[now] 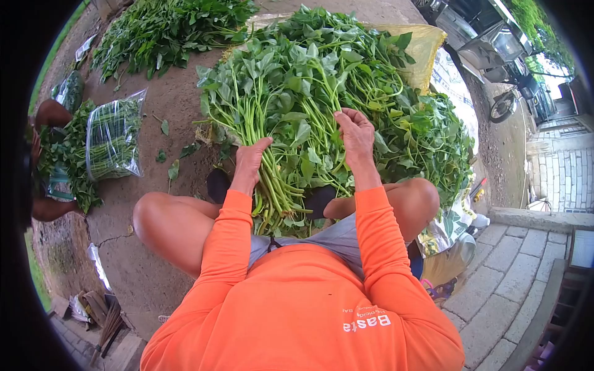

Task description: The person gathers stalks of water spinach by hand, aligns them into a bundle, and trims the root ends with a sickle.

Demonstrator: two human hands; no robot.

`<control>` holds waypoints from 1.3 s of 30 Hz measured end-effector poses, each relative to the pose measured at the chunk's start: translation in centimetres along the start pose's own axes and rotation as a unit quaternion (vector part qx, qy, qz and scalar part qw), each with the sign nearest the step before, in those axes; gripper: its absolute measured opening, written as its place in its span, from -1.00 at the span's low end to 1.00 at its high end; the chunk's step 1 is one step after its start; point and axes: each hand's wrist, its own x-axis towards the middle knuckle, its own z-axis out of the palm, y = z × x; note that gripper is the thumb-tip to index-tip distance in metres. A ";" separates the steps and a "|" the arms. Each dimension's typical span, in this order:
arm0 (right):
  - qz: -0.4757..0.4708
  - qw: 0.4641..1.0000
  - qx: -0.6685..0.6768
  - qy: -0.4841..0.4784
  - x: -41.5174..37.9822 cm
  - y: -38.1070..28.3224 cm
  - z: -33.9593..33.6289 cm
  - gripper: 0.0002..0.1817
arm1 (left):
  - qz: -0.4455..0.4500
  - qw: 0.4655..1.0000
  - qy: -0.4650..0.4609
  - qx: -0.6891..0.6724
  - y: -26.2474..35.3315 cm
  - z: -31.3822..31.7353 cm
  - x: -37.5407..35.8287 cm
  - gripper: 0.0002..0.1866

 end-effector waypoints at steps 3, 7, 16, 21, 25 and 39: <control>-0.118 0.993 -0.015 0.020 0.3 0.5 0.9 -0.78 | 0.008 1.000 -0.005 -0.006 -0.3 0.0 -0.5 -0.69; -0.287 0.904 -0.295 0.117 0.7 -0.4 2.6 -0.82 | 0.014 1.000 -0.018 -0.005 -2.1 0.0 0.9 -0.73; 0.021 0.957 -0.248 -0.152 -3.4 11.1 8.1 -0.72 | -0.017 0.997 -0.038 -0.070 -4.1 0.7 0.4 -0.75; 0.073 0.962 -0.232 -0.126 -5.0 13.3 7.6 -0.70 | -0.125 0.976 -0.094 -0.153 -5.3 -0.3 0.7 -0.70; 0.078 0.947 -0.281 -0.136 -5.5 15.8 7.3 -0.67 | -0.044 0.995 -0.011 -0.083 -6.5 0.1 0.2 -0.54; -0.073 0.941 -0.222 -0.245 -9.0 13.6 10.3 -0.46 | 0.071 0.990 0.121 -0.034 0.0 -0.8 -0.1 -0.77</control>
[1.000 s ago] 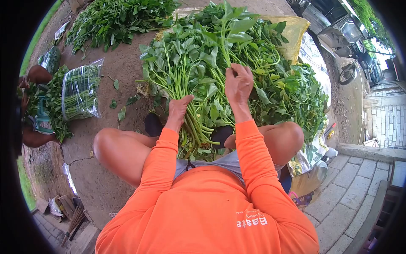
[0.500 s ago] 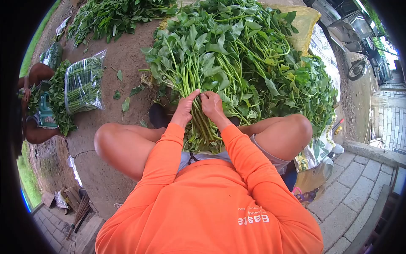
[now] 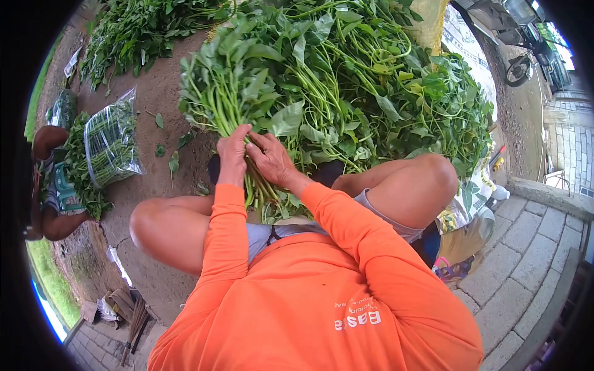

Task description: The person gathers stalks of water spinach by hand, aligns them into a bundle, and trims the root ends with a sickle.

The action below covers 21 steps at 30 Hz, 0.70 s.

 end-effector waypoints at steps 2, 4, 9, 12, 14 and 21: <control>0.006 0.994 -0.009 0.109 3.2 1.2 -3.0 -0.58 | 0.020 1.000 -0.013 -0.005 2.4 -1.0 1.4 -0.71; 0.069 0.944 0.088 0.311 7.7 6.8 -6.6 -0.71 | 0.068 0.997 -0.016 -0.012 3.4 -2.3 2.7 -0.76; 0.150 0.903 -0.322 0.243 9.8 14.7 -15.1 -0.73 | 0.076 0.997 -0.015 -0.005 4.1 -1.9 2.4 -0.76; 0.148 0.904 -0.354 0.188 11.0 15.7 -15.3 -0.70 | 0.055 0.998 -0.032 -0.011 4.1 -0.7 1.5 -0.74; 0.151 0.909 -0.352 0.163 11.8 15.8 -15.1 -0.67 | 0.038 0.999 -0.023 0.016 3.9 -0.3 1.3 -0.70; 0.170 0.934 -0.314 0.013 14.2 10.9 -18.9 -0.59 | 0.012 0.998 -0.041 0.048 3.2 0.6 1.3 -0.72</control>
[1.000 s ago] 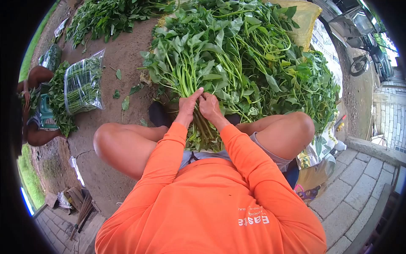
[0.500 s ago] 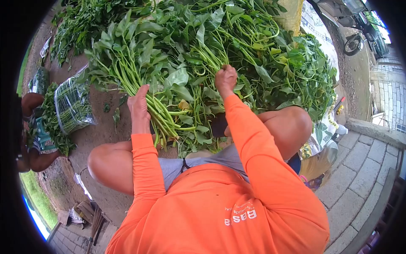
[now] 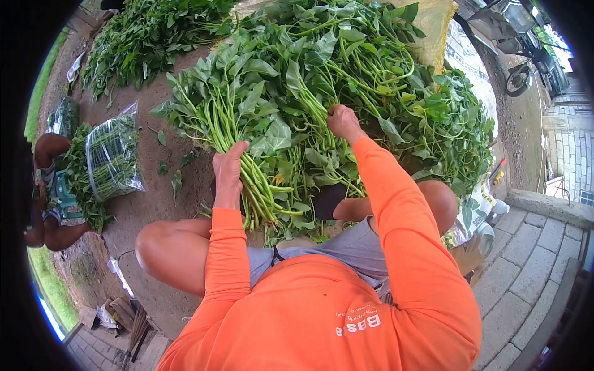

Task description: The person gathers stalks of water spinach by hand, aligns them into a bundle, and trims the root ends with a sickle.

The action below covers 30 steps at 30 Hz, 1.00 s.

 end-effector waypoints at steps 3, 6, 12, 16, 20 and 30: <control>-0.060 0.990 0.108 -0.066 -0.7 -1.2 -4.9 -0.54 | -0.016 1.000 -0.010 0.010 0.5 -0.1 0.0 -0.76; 0.114 0.903 0.384 -0.158 -3.1 -4.8 -9.9 -0.69 | -0.015 1.000 -0.020 -0.010 0.9 -0.1 -0.4 -0.74; 0.022 0.865 0.475 -0.159 -10.7 -9.8 -18.3 -0.71 | -0.006 0.999 0.027 0.043 0.5 -0.3 0.4 -0.67; 0.014 0.857 0.496 -0.141 -12.4 -8.7 -17.8 -0.69 | 0.000 1.000 -0.025 0.007 1.8 -0.1 -1.4 -0.71; 0.006 0.849 0.514 -0.125 -15.0 -10.3 -17.4 -0.73 | 0.018 0.998 -0.055 -0.016 1.0 -0.2 -1.5 -0.76; -0.096 0.921 0.333 0.179 -16.1 -11.3 -11.2 -0.73 | 0.040 0.996 -0.065 0.052 -0.9 1.1 -1.8 -0.49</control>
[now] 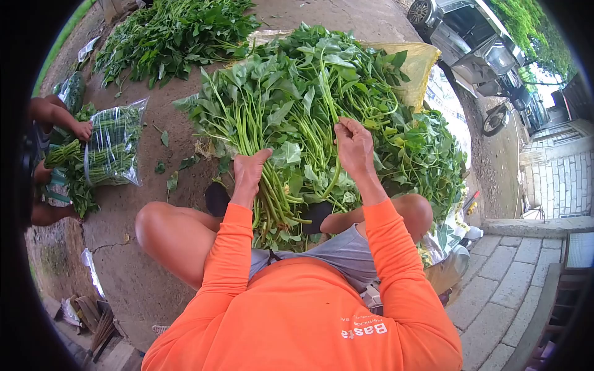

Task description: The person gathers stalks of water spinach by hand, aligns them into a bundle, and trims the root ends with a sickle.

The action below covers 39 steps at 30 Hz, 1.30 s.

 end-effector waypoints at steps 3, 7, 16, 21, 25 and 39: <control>-0.089 0.989 -0.110 0.042 -1.1 -0.8 1.4 -0.76 | -0.011 0.998 0.039 0.044 -1.2 0.5 0.4 -0.49; -0.147 0.969 -0.197 0.015 -2.0 -0.4 5.5 -0.73 | 0.034 0.999 0.022 -0.013 -1.3 1.9 -0.8 -0.71; 0.104 0.984 -0.021 -0.146 -1.7 1.6 9.6 -0.71 | 0.037 0.993 -0.054 -0.098 -0.5 2.1 -2.7 -0.61; -0.033 0.989 -0.106 -0.095 -1.1 0.1 9.5 -0.68 | 0.041 0.991 -0.090 -0.089 1.4 2.2 -3.8 -0.54; -0.093 0.977 -0.154 -0.115 -0.6 0.3 9.3 -0.66 | 0.057 0.994 -0.063 -0.073 0.9 2.7 -3.6 -0.54; 0.054 0.956 -0.228 -0.179 0.3 1.8 8.4 -0.32 | 0.067 0.997 -0.024 -0.033 -1.1 2.8 -2.6 -0.40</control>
